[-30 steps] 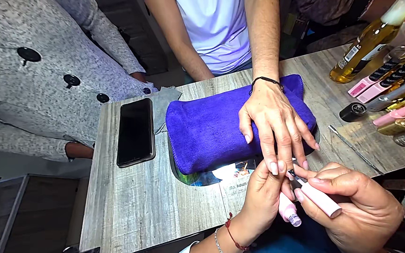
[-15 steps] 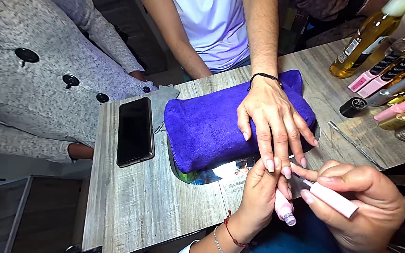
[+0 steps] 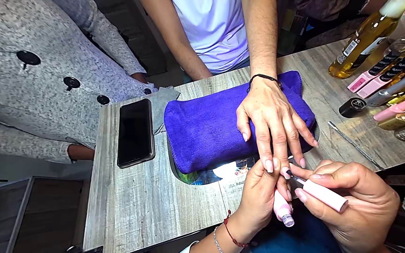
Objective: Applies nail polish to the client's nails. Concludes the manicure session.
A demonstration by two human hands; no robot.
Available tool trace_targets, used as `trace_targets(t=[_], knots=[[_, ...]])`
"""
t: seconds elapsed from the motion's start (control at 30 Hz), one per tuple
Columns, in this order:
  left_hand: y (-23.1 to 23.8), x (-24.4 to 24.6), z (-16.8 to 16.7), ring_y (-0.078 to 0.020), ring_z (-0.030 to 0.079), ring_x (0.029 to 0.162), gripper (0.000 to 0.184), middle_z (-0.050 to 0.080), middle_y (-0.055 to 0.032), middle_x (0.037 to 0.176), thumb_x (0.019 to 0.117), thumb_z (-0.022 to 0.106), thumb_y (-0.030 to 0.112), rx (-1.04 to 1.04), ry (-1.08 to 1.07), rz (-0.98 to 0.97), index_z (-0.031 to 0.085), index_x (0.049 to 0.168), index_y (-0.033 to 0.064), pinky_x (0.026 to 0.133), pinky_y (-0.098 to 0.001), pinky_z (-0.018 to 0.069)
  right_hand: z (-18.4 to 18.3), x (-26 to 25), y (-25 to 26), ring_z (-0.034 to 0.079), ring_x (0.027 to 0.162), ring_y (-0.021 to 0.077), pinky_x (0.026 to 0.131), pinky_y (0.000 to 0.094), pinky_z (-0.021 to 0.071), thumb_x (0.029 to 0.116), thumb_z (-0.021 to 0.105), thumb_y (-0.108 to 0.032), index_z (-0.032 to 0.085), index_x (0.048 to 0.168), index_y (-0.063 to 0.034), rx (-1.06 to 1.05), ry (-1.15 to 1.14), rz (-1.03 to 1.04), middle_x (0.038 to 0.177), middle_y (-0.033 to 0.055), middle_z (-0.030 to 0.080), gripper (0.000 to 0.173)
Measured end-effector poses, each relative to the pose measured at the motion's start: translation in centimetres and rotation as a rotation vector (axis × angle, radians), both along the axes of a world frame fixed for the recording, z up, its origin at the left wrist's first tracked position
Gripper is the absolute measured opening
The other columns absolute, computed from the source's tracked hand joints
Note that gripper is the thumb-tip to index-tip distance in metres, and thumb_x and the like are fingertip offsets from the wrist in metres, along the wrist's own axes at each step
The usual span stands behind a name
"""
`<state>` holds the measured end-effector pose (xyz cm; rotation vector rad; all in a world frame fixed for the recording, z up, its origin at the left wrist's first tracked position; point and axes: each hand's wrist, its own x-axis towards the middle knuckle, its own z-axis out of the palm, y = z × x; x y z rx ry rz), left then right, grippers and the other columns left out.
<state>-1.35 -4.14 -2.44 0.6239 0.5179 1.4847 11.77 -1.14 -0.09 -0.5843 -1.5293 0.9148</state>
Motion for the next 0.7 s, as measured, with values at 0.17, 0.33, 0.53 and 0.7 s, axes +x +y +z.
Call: trace_targets(t=[0.17, 0.33, 0.53, 0.7], knots=[[0.12, 0.05, 0.00, -0.0015, 0.061, 0.053, 0.030, 0.058, 0.0020, 0.060, 0.1110, 0.041, 0.028, 0.025, -0.021, 0.007, 0.061, 0.094, 0.0130, 0.055, -0.0157, 0.0536, -0.16, 0.14, -0.22, 0.071, 0.082, 0.0036, 0.089, 0.0343, 0.0659, 0.0737, 0.080, -0.005, 0.070, 0.094, -0.0181, 0.027, -0.016, 0.010, 0.084, -0.0112, 0.066, 0.026], [0.19, 0.10, 0.16, -0.0004, 0.060, 0.052, 0.029, 0.058, 0.0025, 0.059, 0.1109, 0.042, 0.026, 0.023, 0.000, 0.022, 0.062, 0.094, 0.0130, 0.054, -0.0145, 0.0527, -0.14, 0.22, -0.22, 0.068, 0.077, 0.0023, 0.089, 0.0350, 0.0656, 0.0738, 0.079, -0.005, 0.068, 0.093, -0.0168, 0.044, 0.005, 0.018, 0.080, -0.0102, 0.063, 0.025], [0.26, 0.17, 0.17, -0.0010, 0.058, 0.050, 0.028, 0.055, 0.0021, 0.058, 0.1103, 0.044, 0.026, 0.012, 0.038, 0.031, 0.062, 0.094, 0.0126, 0.051, -0.0150, 0.0514, 0.14, 0.12, 0.27, 0.069, 0.080, 0.0013, 0.084, 0.0270, 0.0650, 0.0754, 0.079, -0.005, 0.069, 0.097, -0.0184, 0.083, -0.036, -0.055, 0.085, -0.0111, 0.066, 0.027], [0.26, 0.21, 0.21, -0.0013, 0.058, 0.050, 0.029, 0.056, 0.0020, 0.059, 0.1108, 0.041, 0.025, -0.010, 0.052, 0.030, 0.062, 0.094, 0.0125, 0.052, -0.0155, 0.0519, -0.06, 0.01, 0.30, 0.068, 0.081, 0.0004, 0.082, 0.0239, 0.0643, 0.0761, 0.079, -0.006, 0.068, 0.095, -0.0180, 0.114, -0.085, -0.089, 0.086, -0.0110, 0.066, 0.025]])
